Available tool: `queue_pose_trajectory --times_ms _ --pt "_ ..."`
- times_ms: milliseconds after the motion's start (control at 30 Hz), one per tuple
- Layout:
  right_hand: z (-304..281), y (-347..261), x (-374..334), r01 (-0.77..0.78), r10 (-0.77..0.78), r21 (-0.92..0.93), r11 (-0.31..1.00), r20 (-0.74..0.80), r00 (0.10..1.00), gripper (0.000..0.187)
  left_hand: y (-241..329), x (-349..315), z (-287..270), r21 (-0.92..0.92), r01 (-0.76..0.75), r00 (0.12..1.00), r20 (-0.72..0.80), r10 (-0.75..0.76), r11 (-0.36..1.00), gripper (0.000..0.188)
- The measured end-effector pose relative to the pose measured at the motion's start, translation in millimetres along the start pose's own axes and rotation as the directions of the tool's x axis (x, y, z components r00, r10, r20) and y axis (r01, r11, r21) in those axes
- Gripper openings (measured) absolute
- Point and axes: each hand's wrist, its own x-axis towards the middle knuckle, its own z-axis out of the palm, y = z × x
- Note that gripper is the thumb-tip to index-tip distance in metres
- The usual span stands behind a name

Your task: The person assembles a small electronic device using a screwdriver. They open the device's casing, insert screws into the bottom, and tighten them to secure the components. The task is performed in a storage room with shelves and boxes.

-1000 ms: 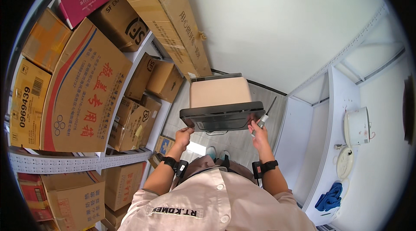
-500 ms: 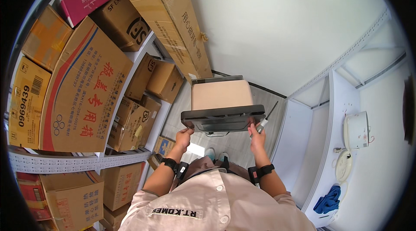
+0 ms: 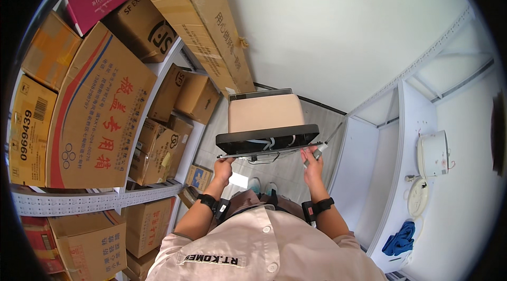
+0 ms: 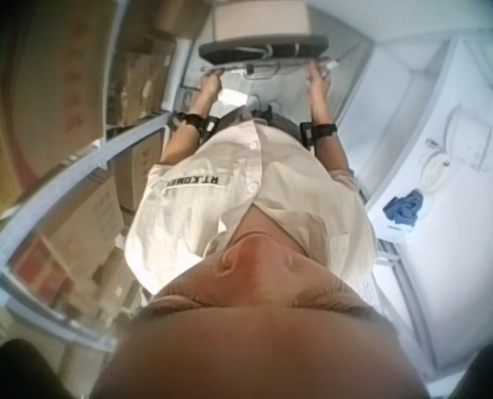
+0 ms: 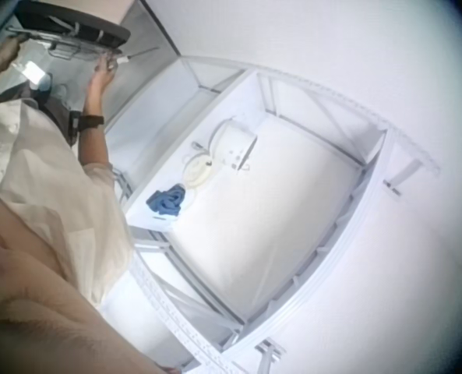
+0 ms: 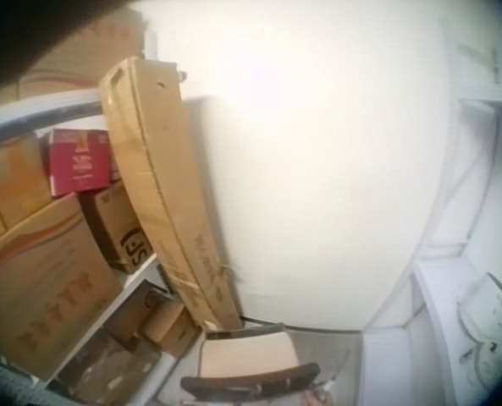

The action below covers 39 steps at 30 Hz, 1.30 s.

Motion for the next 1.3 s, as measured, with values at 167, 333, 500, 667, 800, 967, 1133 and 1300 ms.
queue_pose_trajectory --times_ms 167,333,500,667,800,967,1133,1300 --pt "6 -2 0 -0.005 0.005 0.017 1.000 -0.009 1.000 0.029 7 -4 4 -0.027 0.055 0.998 0.037 -0.054 0.998 0.012" --pt "9 -4 -1 -0.039 0.039 0.051 0.998 -0.003 0.999 0.040 8 -2 2 -0.085 0.069 0.997 0.035 -0.067 0.994 0.013" --pt "3 3 6 -0.022 0.022 0.104 0.994 -0.001 1.000 0.044 5 0 -1 -0.099 0.102 0.992 0.079 -0.095 0.990 0.016" --pt "-4 8 9 -0.028 0.028 0.100 0.995 -0.005 1.000 0.055 6 2 -5 -0.035 0.074 0.996 0.046 -0.072 0.997 0.031" --pt "7 8 3 -0.036 0.036 0.070 0.997 0.001 0.999 0.060 6 3 -25 0.352 -0.224 0.951 -0.126 0.283 0.909 0.052" --pt "-2 12 10 0.015 -0.013 0.078 0.997 -0.026 1.000 0.056 93 -76 -9 0.662 -0.627 0.628 0.117 0.769 0.411 0.074" --pt "1 10 7 -0.010 0.016 0.105 0.994 -0.058 0.998 0.047 130 -105 -6 0.671 -0.728 0.434 0.294 0.852 0.139 0.068" --pt "-18 16 8 0.015 -0.009 0.150 0.989 -0.038 0.999 0.032 119 -111 -8 0.668 -0.743 0.342 0.430 0.836 -0.040 0.034"
